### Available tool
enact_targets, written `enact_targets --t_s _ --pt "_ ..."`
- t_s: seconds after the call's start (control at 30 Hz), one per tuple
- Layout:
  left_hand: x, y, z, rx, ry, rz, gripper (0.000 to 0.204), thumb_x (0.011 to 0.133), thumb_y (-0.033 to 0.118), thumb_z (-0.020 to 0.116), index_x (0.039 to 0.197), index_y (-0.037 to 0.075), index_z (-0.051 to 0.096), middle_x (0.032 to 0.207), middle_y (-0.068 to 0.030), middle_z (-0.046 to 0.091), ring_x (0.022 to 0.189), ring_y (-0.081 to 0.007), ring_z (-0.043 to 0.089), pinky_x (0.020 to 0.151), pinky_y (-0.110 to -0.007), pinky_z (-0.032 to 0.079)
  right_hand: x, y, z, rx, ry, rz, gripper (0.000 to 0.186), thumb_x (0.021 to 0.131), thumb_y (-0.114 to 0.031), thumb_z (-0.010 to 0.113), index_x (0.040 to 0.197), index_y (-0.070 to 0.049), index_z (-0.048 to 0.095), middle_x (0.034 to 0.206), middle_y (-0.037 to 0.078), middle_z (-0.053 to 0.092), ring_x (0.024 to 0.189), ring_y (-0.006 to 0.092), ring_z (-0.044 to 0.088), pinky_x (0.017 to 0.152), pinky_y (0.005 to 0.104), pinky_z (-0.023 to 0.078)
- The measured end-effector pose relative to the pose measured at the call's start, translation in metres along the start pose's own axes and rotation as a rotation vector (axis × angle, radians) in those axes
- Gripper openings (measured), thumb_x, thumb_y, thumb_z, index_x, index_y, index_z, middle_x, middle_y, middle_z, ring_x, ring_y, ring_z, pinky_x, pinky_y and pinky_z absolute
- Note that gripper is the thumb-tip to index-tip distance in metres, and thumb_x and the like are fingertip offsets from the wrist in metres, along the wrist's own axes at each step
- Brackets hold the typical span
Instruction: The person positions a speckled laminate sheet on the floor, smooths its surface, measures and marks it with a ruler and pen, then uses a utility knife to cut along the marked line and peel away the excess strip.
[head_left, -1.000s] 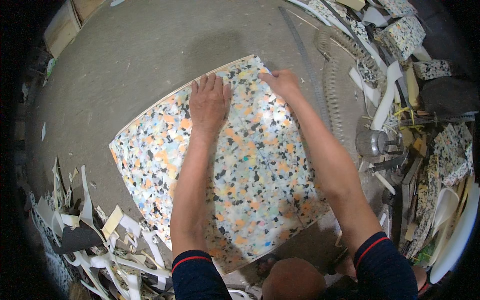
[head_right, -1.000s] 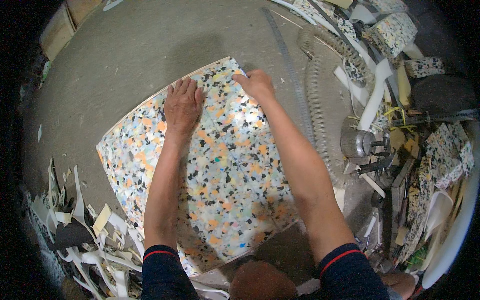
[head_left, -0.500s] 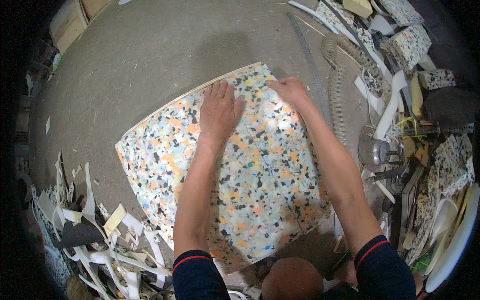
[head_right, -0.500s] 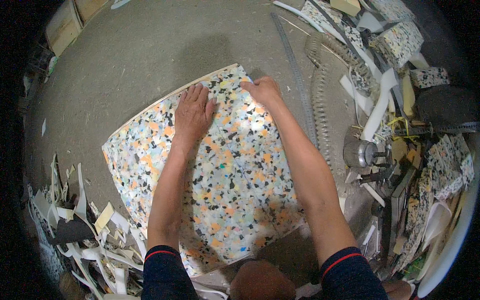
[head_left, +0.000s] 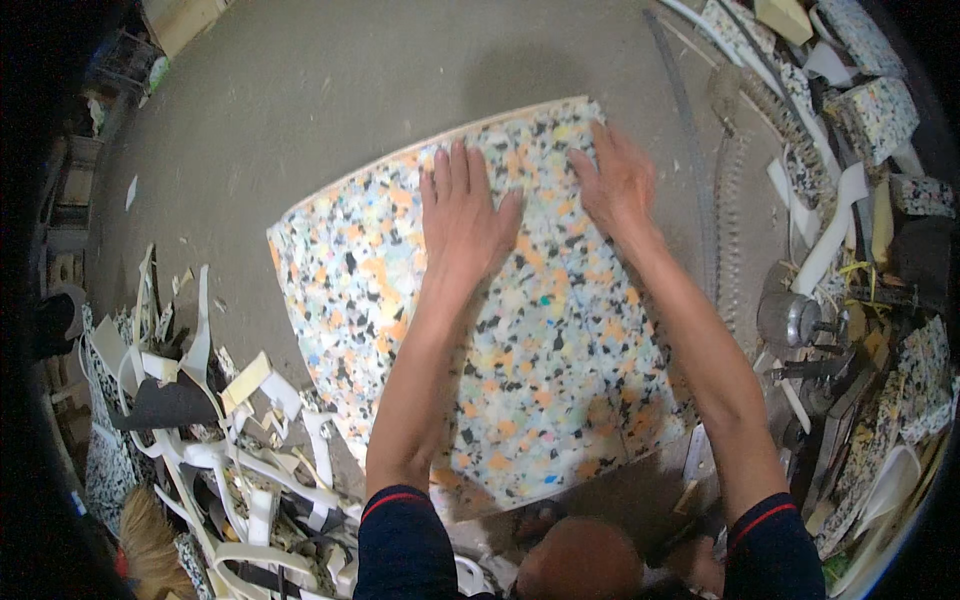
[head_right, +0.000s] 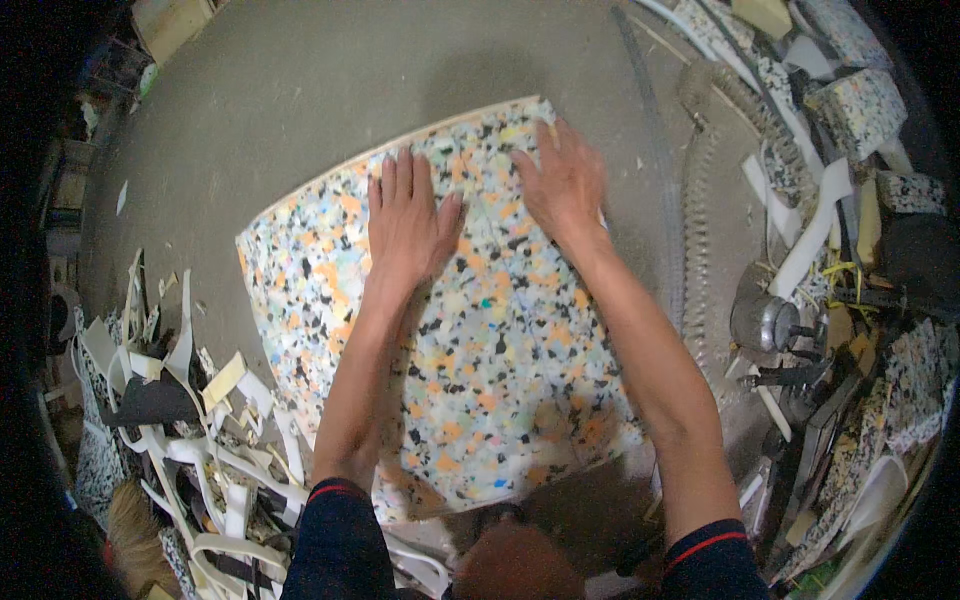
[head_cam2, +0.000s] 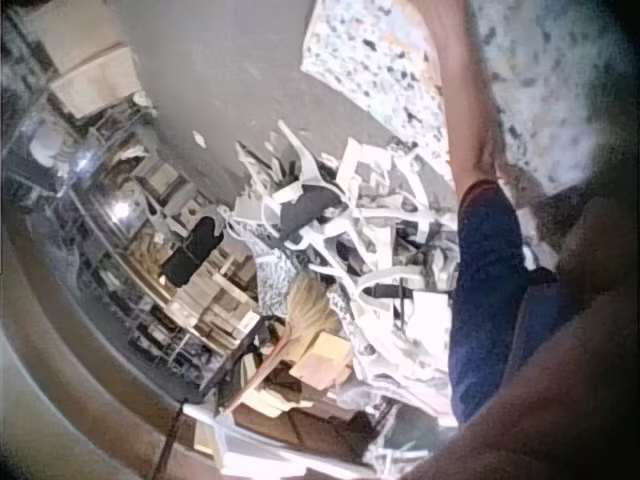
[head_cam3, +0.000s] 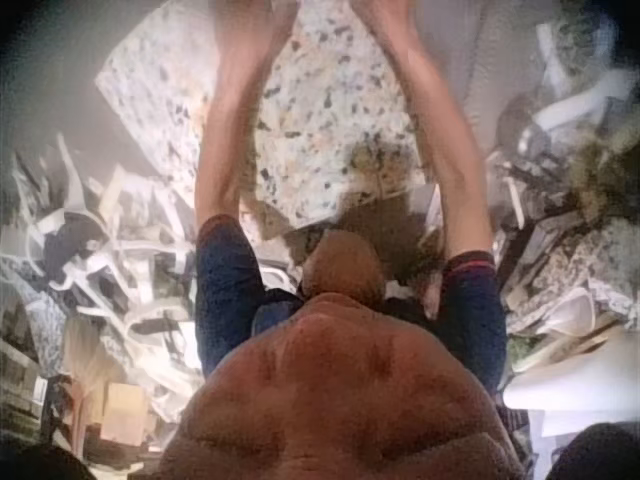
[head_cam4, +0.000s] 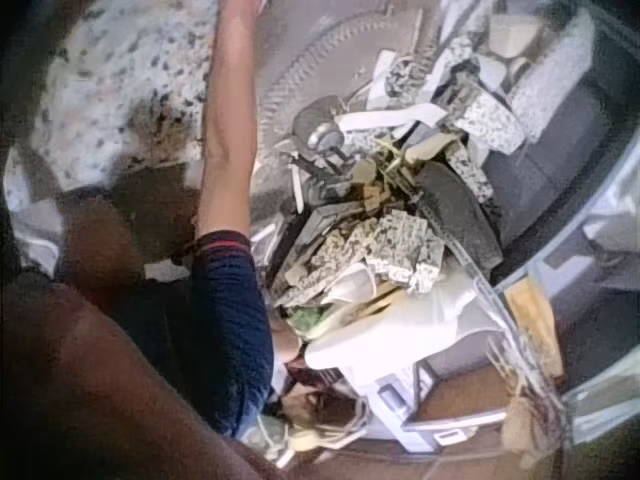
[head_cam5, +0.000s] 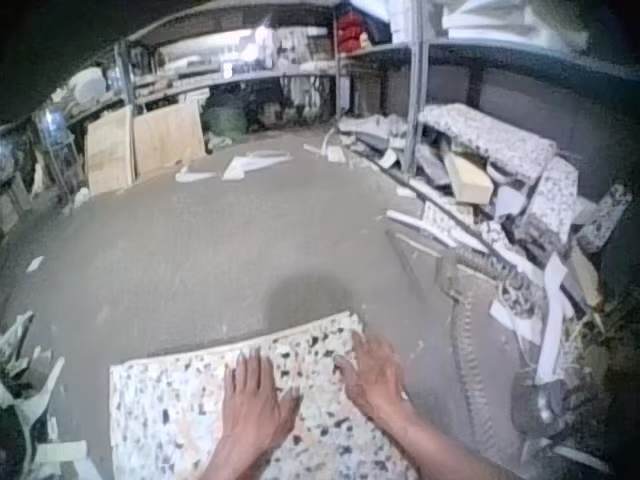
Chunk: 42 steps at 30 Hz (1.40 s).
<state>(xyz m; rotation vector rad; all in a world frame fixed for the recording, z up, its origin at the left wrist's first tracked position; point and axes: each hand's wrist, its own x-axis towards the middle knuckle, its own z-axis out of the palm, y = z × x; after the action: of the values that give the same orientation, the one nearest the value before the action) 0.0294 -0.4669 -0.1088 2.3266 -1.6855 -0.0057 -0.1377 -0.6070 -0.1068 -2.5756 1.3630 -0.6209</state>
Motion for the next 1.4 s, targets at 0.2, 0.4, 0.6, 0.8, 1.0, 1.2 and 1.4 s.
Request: enact_targets --t_s 0.2,0.4,0.6,0.8,1.0,1.2,1.4 --pt "0.016 -0.003 -0.011 -0.071 -0.084 -0.016 0.064 0.102 0.036 0.047 0.150 -0.006 0.042 0.160 -0.0244 0.038 0.149 -0.0415 0.034 0.124 -0.052 0.024 -0.007 -0.034 0.018 -0.048 -0.152 -0.441 0.052 0.104 -0.031 0.050 0.151 -0.008 0.046 0.159 0.015 0.040 0.150 0.0352 0.034 0.121 0.0615 0.026" --pt "0.010 -0.021 -0.015 0.027 0.092 0.104 0.056 0.097 0.027 0.053 0.142 -0.005 0.050 0.148 -0.0242 0.051 0.140 -0.0387 0.046 0.117 -0.049 0.034 -0.007 -0.036 0.021 -0.055 -0.165 -0.532 0.051 0.105 -0.029 0.047 0.152 -0.008 0.045 0.161 0.010 0.039 0.152 0.0331 0.030 0.121 0.0648 0.023" --pt "0.011 -0.015 -0.017 -0.074 0.009 0.058 0.054 0.093 0.024 0.056 0.136 -0.007 0.052 0.143 -0.0251 0.053 0.137 -0.0357 0.047 0.116 -0.049 0.034 0.012 -0.042 0.021 -0.080 -0.313 -0.718 0.060 0.100 -0.026 0.051 0.155 -0.005 0.040 0.162 0.011 0.040 0.153 0.0281 0.030 0.126 0.0528 0.021" --pt "0.017 -0.034 -0.010 -0.077 0.118 0.101 0.049 0.096 0.019 0.050 0.139 -0.004 0.053 0.140 -0.0245 0.057 0.135 -0.0364 0.052 0.114 -0.049 0.037 0.017 -0.053 0.027 -0.005 -0.337 -0.642 0.067 0.092 -0.014 0.050 0.157 -0.004 0.035 0.163 0.013 0.038 0.153 0.0259 0.031 0.128 0.0473 0.020" --pt "0.014 -0.059 -0.022 0.083 0.478 0.030 0.035 0.090 0.012 0.069 0.122 -0.001 0.066 0.118 -0.0190 0.067 0.109 -0.0368 0.062 0.094 -0.046 0.050 0.014 -0.058 0.034 -0.023 -0.266 -0.565 0.065 0.094 -0.013 0.047 0.157 -0.003 0.035 0.163 0.013 0.037 0.153 0.0264 0.031 0.128 0.0447 0.021" --pt "0.001 -0.064 -0.017 0.043 0.361 0.015 0.030 0.093 0.017 0.068 0.117 -0.001 0.069 0.109 -0.0186 0.069 0.101 -0.0348 0.064 0.092 -0.045 0.052 0.011 -0.048 0.037 0.012 -0.221 -0.579 0.056 0.102 -0.021 0.046 0.155 -0.006 0.040 0.163 0.013 0.037 0.153 0.0303 0.031 0.126 0.0499 0.023" --pt "0.005 -0.049 -0.028 0.085 0.152 -0.139 0.035 0.100 0.021 0.058 0.125 -0.001 0.069 0.124 -0.0211 0.068 0.114 -0.0354 0.062 0.100 -0.043 0.051 0.011 -0.046 0.035 -0.050 -0.251 -0.646 0.060 0.107 -0.047 0.044 0.157 -0.015 0.039 0.163 0.006 0.038 0.153 0.0284 0.029 0.126 0.0535 0.023"
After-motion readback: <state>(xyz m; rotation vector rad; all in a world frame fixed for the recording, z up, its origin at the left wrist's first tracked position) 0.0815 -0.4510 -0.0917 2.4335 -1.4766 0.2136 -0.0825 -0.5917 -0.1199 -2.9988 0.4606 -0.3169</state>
